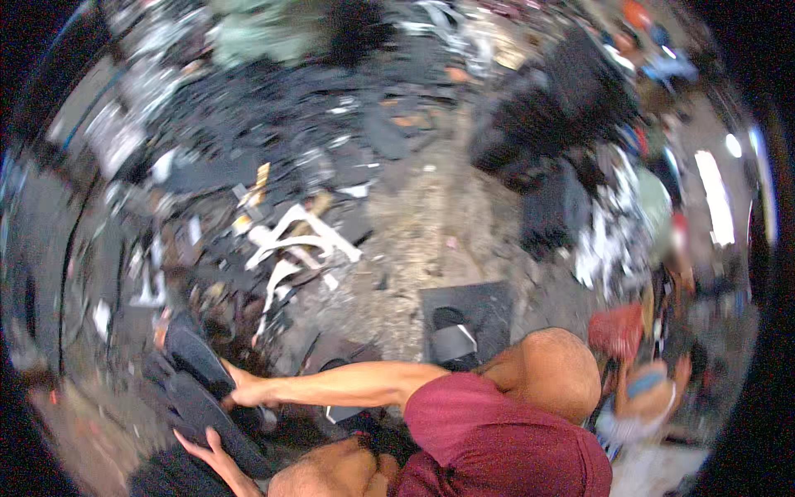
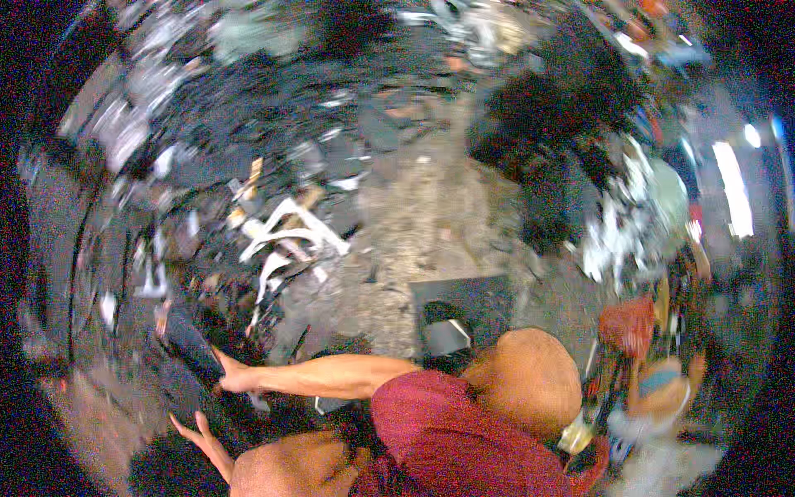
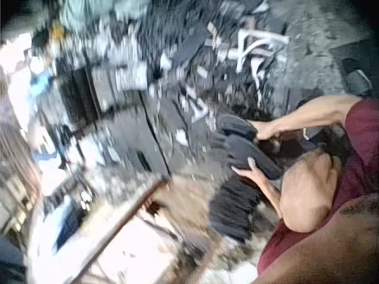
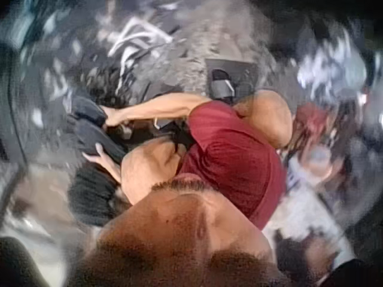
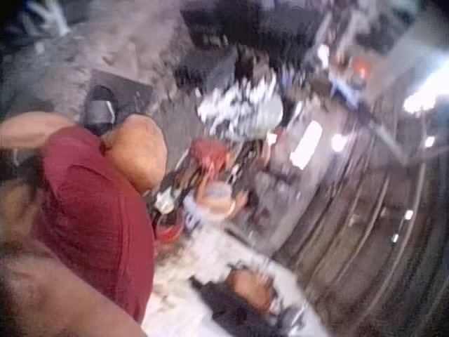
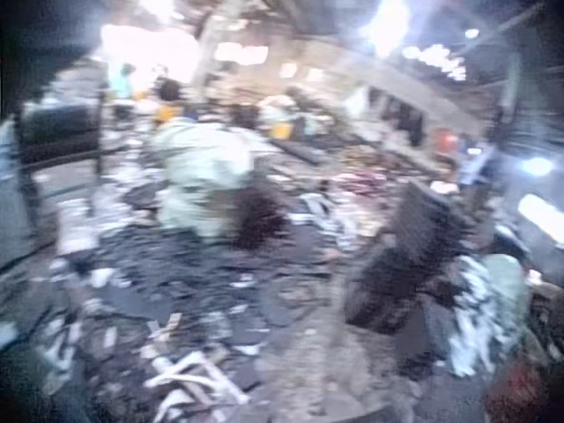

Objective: The person sits on the floor and repeatedly picks up black shoe soles from a pile, aligns them, and stacks them into neat piles. The person handles the soles by hand, turning them over and arranging them in multiple stacks on the floor.

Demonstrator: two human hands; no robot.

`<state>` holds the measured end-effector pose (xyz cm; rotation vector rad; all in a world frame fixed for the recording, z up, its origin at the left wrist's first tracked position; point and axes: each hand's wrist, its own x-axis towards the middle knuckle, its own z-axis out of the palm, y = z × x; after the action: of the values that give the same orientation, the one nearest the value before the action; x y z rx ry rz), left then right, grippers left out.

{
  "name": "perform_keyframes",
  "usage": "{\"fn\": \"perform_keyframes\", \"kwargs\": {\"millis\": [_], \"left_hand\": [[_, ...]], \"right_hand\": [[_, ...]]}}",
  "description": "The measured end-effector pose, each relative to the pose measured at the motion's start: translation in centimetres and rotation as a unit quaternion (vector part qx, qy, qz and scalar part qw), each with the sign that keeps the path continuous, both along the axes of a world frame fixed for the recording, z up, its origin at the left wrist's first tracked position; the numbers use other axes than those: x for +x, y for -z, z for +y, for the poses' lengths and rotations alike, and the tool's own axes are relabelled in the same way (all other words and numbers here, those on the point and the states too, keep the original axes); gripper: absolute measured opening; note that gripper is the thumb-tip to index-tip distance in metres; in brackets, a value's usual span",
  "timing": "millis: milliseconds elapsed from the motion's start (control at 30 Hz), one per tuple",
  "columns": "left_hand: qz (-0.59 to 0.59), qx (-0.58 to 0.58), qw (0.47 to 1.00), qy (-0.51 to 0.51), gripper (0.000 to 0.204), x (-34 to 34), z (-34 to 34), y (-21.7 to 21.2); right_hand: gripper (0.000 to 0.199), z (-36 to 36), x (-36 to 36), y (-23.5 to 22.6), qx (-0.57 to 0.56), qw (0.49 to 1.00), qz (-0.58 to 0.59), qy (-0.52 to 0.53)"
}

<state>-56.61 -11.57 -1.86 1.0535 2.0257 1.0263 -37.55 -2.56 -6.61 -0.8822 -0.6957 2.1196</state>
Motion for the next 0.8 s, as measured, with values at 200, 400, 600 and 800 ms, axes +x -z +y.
{"fn": "perform_keyframes", "kwargs": {"millis": [200,400,600,800], "left_hand": [[-0.291,0.02,0.936,0.199,0.104,16.2,5.1,3.1],[-0.33,-0.05,0.82,0.464,0.107,34.1,9.8,-2.0],[-0.121,-0.051,0.81,0.571,0.129,42.0,8.2,-0.5],[-0.122,-0.075,0.789,0.598,0.14,38.2,9.4,4.4]], "right_hand": [[0.109,-1.4,20.9,-8.0,0.027,0.952,-0.282,0.114],[0.1,-7.3,35.9,-13.1,-0.004,0.874,-0.38,0.303],[0.057,-17.2,40.2,-6.7,-0.16,0.873,-0.32,0.33],[0.046,-24.7,43.4,0.6,-0.179,0.802,-0.393,0.412]]}}
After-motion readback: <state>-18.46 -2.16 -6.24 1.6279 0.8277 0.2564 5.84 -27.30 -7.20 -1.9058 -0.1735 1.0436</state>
